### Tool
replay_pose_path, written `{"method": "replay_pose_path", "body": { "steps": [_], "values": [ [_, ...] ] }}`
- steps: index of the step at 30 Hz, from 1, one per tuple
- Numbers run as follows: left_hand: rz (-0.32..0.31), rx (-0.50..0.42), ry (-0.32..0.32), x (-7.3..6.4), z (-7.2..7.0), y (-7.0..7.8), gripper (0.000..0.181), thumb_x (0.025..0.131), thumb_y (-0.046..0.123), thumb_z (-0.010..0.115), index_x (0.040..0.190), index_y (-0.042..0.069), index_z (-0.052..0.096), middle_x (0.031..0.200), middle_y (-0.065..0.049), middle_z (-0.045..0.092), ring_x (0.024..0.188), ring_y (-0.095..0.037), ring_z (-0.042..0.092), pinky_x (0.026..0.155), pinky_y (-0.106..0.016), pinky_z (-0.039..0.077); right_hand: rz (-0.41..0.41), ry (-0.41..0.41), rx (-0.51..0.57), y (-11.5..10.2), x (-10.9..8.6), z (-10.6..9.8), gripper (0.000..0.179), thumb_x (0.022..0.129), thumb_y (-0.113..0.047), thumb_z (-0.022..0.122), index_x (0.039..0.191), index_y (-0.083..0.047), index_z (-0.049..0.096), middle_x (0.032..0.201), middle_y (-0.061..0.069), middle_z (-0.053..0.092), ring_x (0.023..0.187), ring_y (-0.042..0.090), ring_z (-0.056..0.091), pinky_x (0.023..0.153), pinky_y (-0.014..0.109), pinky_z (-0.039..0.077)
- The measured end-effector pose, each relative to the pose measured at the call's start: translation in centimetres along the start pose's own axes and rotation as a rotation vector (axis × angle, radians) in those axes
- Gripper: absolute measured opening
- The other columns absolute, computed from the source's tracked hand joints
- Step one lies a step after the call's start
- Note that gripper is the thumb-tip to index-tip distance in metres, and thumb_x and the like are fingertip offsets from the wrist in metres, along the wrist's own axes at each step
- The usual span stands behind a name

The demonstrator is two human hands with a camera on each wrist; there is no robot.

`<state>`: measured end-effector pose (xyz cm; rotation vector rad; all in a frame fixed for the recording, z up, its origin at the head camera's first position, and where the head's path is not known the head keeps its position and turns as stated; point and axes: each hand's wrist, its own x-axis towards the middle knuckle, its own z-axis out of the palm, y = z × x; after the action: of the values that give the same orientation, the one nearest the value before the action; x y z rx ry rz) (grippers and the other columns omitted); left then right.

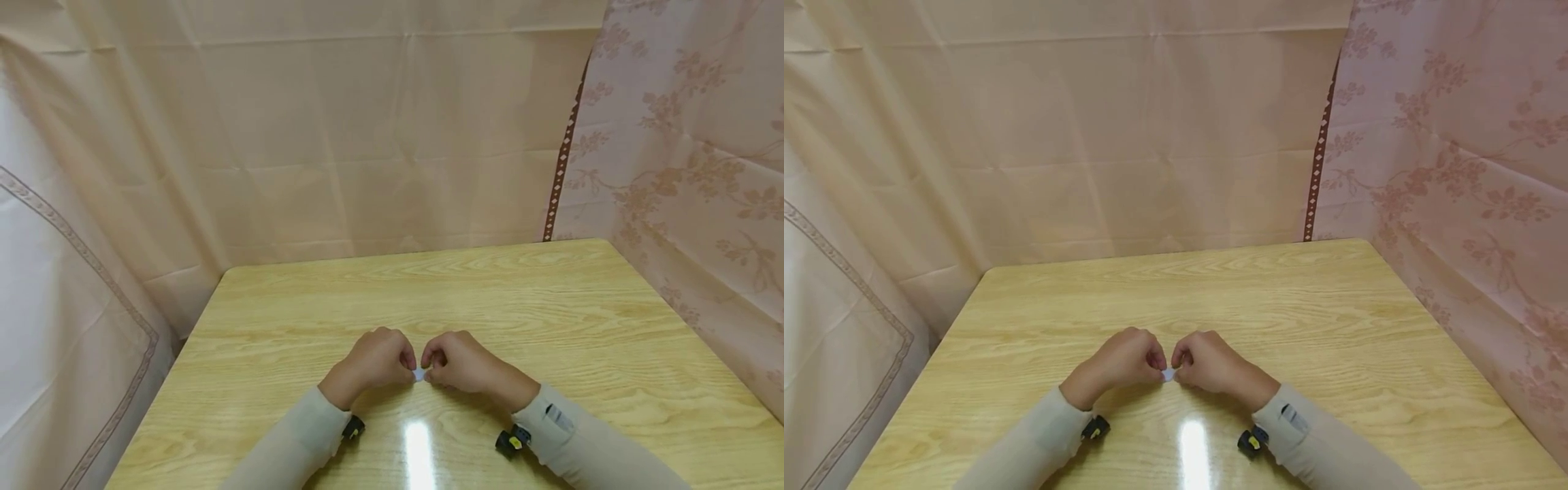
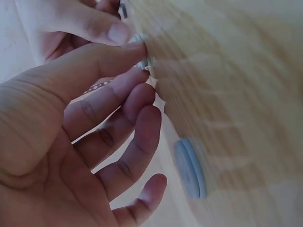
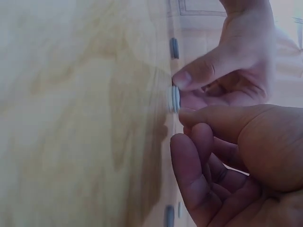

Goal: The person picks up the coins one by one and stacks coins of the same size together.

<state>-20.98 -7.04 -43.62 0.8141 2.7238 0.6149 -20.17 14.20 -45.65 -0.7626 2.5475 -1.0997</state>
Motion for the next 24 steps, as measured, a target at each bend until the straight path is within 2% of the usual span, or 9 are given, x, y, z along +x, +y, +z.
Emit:
{"method": "replay_pose_path", "body": {
  "steps": [4,10,16,24],
  "values": [
    [-0.01,0.047,-0.012,0.1,-0.1,0.2,0.014,0.08,0.024,0.087,0.072,0.027,0.075,0.072,0.02,0.066,0.066,-0.002,0.058,0.063,-0.025,0.05,-0.02,0.057,-0.045,0.2,-0.1,-0.6,0.006,0.089,-0.008,0.077,0.094,-0.012,0.076,0.068,-0.008,0.063,0.058,0.004,0.051,0.056,0.022,0.046],
    [-0.02,0.092,-0.026,0.2,-0.3,0.5,0.016,0.08,0.028,0.088,0.072,0.029,0.074,0.073,0.021,0.066,0.068,-0.002,0.058,0.063,-0.026,0.049,0.0,0.124,-0.09,0.9,-0.4,-1.8,0.009,0.089,-0.006,0.074,0.094,-0.014,0.075,0.072,-0.007,0.064,0.061,0.007,0.054,0.056,0.023,0.046],
    [-0.012,0.116,-0.025,0.1,-0.6,0.8,0.014,0.08,0.028,0.088,0.073,0.028,0.076,0.075,0.02,0.067,0.069,-0.002,0.058,0.064,-0.027,0.049,0.008,0.14,-0.089,2.0,-0.7,-2.7,0.009,0.088,-0.008,0.078,0.095,-0.011,0.074,0.074,-0.005,0.064,0.064,0.009,0.056,0.056,0.023,0.048],
    [-0.016,0.142,-0.02,0.3,-0.3,0.7,0.013,0.081,0.032,0.087,0.074,0.03,0.076,0.076,0.021,0.068,0.07,-0.001,0.058,0.066,-0.027,0.049,0.059,0.153,-0.077,3.1,-1.6,-3.8,0.009,0.088,-0.011,0.079,0.095,-0.009,0.074,0.079,-0.003,0.066,0.069,0.013,0.057,0.059,0.024,0.05]
  ]
}}
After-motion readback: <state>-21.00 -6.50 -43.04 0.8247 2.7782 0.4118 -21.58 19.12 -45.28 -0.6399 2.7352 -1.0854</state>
